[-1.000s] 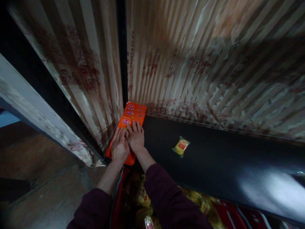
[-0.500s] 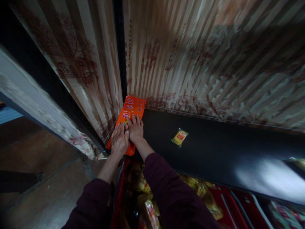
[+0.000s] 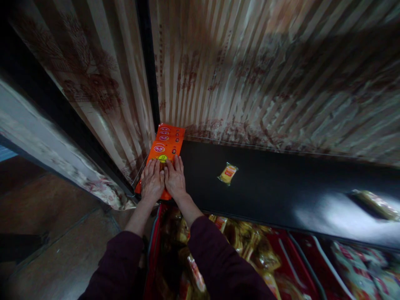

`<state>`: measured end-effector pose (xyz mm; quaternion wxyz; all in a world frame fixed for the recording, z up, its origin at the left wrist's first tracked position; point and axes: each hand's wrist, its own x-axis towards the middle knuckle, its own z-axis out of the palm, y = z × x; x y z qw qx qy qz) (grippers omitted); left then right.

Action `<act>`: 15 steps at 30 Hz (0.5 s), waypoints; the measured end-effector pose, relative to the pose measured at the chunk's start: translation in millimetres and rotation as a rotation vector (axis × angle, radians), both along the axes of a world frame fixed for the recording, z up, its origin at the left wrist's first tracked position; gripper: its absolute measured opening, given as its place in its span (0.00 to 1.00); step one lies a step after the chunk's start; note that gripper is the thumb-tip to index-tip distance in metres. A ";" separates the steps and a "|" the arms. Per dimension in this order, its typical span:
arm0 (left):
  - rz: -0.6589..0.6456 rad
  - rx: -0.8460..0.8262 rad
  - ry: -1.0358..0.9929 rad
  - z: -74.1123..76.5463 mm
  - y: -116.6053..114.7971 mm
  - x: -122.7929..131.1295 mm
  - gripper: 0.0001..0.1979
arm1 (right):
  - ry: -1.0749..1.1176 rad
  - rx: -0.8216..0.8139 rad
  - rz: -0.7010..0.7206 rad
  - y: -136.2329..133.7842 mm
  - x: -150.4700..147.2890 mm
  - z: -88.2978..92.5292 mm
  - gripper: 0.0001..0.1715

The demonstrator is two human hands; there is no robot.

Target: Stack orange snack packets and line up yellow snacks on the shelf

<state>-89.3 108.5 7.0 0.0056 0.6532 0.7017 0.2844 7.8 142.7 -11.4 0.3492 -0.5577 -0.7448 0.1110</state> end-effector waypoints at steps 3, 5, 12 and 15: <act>-0.023 0.063 -0.010 -3.0 -0.2 -2.3 0.24 | 0.055 -0.006 -0.012 -0.9 1.3 -1.3 0.25; -0.031 0.112 -0.023 -4.6 -0.9 -4.5 0.23 | 0.089 -0.021 -0.034 -3.4 2.4 -0.4 0.27; -0.057 0.124 -0.032 -0.7 -12.1 -14.3 0.22 | 0.304 -0.164 -0.133 -23.1 6.3 8.2 0.31; -0.046 0.086 -0.042 0.3 -19.5 -17.8 0.23 | 0.405 -0.194 -0.165 -35.7 8.2 9.0 0.30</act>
